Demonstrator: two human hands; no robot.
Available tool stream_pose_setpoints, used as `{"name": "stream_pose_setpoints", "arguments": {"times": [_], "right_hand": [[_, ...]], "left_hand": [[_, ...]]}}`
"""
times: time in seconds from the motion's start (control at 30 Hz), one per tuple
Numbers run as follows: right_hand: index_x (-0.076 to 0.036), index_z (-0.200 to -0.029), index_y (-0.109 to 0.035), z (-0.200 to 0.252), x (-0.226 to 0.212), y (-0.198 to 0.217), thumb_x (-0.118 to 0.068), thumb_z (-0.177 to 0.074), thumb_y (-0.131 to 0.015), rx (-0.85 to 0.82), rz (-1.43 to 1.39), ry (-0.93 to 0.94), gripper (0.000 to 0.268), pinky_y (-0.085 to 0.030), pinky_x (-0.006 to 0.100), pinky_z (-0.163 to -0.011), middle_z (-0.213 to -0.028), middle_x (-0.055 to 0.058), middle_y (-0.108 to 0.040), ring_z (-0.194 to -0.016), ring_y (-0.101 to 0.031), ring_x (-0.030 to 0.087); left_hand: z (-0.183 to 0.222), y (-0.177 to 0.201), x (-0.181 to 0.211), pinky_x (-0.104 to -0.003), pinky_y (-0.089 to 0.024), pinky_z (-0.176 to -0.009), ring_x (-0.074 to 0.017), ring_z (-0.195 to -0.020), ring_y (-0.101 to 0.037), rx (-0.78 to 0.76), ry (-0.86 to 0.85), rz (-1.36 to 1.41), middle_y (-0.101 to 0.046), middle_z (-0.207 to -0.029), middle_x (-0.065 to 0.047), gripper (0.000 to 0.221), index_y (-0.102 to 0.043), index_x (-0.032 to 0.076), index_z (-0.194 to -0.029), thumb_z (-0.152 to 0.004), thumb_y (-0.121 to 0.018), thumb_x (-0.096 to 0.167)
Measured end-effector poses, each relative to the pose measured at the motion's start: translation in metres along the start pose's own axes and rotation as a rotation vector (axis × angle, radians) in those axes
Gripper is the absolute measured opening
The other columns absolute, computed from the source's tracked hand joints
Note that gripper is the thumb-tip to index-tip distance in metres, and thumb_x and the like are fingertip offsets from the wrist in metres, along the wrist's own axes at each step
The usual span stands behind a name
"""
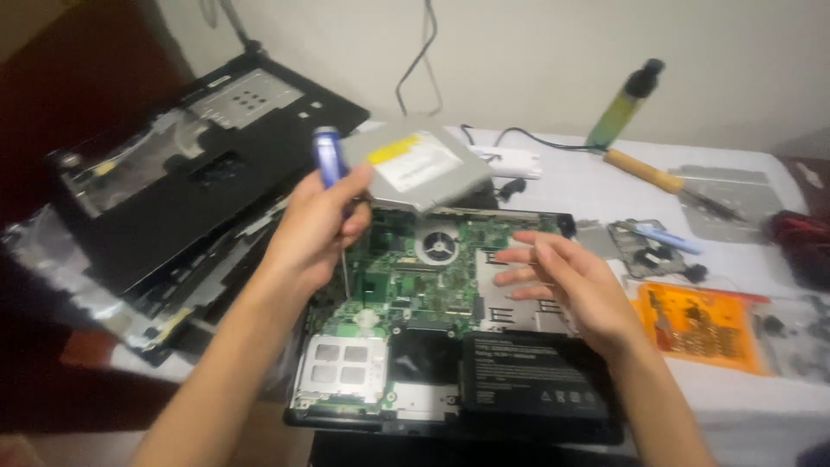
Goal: Disassembling a laptop to remove the optical drive and using a multimeter to test components.
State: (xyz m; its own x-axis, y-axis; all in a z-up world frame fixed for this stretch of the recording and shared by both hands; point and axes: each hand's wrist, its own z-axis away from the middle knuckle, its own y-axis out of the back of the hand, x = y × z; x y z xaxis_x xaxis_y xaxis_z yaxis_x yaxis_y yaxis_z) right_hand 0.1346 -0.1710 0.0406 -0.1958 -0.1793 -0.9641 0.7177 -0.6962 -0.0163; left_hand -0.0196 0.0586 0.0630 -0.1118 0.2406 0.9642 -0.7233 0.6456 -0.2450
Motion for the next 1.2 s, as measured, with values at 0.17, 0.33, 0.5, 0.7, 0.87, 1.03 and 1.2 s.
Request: {"name": "stream_pose_setpoints", "arguments": {"times": [0.17, 0.33, 0.5, 0.7, 0.87, 1.03, 1.2], "right_hand": [[0.012, -0.143, -0.045, -0.006, -0.030, 0.004, -0.040, -0.101, -0.039, 0.016, -0.095, 0.039, 0.068, -0.059, 0.058, -0.081, -0.127, 0.037, -0.064, -0.106, -0.070, 0.047], [0.013, -0.130, -0.053, -0.052, -0.027, 0.040, -0.018, -0.096, -0.061, 0.179, -0.208, 0.084, 0.047, -0.062, 0.052, -0.081, -0.125, 0.030, -0.064, -0.100, -0.072, 0.043], [0.009, -0.139, -0.046, -0.089, -0.030, 0.080, -0.024, -0.101, -0.063, 0.226, 0.028, 0.180, 0.053, -0.054, 0.054, -0.100, -0.138, 0.032, -0.053, -0.120, -0.061, 0.047], [0.013, -0.141, -0.045, -0.077, -0.032, 0.076, -0.025, -0.102, -0.060, 0.189, 0.190, 0.111, 0.056, -0.048, 0.053, -0.104, -0.136, 0.031, -0.056, -0.127, -0.057, 0.042], [0.009, -0.136, -0.054, -0.094, -0.015, 0.090, -0.033, -0.105, -0.061, 0.239, 0.376, 0.132, 0.053, -0.048, 0.053, -0.100, -0.119, 0.026, -0.066, -0.115, -0.066, 0.036], [-0.004, -0.123, -0.071, -0.123, 0.006, 0.098, -0.044, -0.107, -0.063, 0.318, 0.678, 0.197, 0.043, -0.052, 0.044, -0.087, -0.094, 0.012, -0.073, -0.094, -0.072, 0.028], [0.002, -0.128, -0.064, -0.127, 0.003, 0.078, -0.040, -0.108, -0.055, 0.418, 0.594, 0.097, 0.048, -0.052, 0.052, -0.090, -0.112, 0.021, -0.068, -0.110, -0.067, 0.038]], "left_hand": [[-0.023, -0.048, -0.008, -0.016, -0.023, -0.033, -0.0023, -0.034, -0.034, -0.272, 0.073, -0.104, -0.044, -0.048, 0.003, 0.025, -0.055, 0.010, -0.093, -0.095, -0.070, 0.030], [-0.027, -0.080, -0.011, -0.016, -0.034, -0.036, -0.0019, -0.043, -0.050, -0.403, 0.120, -0.179, -0.059, -0.065, 0.002, 0.023, -0.057, 0.008, -0.099, -0.098, -0.067, 0.029], [-0.027, -0.072, -0.015, -0.021, -0.052, -0.051, -0.0150, -0.072, -0.070, -0.415, 0.088, -0.218, -0.069, -0.116, -0.020, 0.056, -0.049, -0.006, -0.132, -0.102, -0.050, 0.042], [0.007, -0.026, -0.014, -0.024, -0.051, -0.055, -0.0200, -0.077, -0.069, -0.233, -0.044, -0.208, -0.071, -0.110, -0.021, 0.057, -0.051, -0.007, -0.133, -0.103, -0.046, 0.041], [0.021, -0.009, -0.012, -0.027, -0.049, -0.056, -0.0218, -0.075, -0.068, -0.111, -0.091, -0.185, -0.071, -0.102, -0.023, 0.052, -0.053, -0.006, -0.126, -0.107, -0.039, 0.040], [0.029, -0.002, -0.018, -0.029, -0.049, -0.057, -0.0240, -0.074, -0.068, -0.046, -0.152, -0.158, -0.072, -0.097, -0.025, 0.050, -0.056, -0.006, -0.122, -0.107, -0.042, 0.040], [0.023, 0.006, -0.030, -0.028, -0.047, -0.055, -0.0239, -0.071, -0.068, -0.050, -0.170, -0.119, -0.073, -0.095, -0.025, 0.051, -0.057, -0.002, -0.120, -0.106, -0.040, 0.043]]}}
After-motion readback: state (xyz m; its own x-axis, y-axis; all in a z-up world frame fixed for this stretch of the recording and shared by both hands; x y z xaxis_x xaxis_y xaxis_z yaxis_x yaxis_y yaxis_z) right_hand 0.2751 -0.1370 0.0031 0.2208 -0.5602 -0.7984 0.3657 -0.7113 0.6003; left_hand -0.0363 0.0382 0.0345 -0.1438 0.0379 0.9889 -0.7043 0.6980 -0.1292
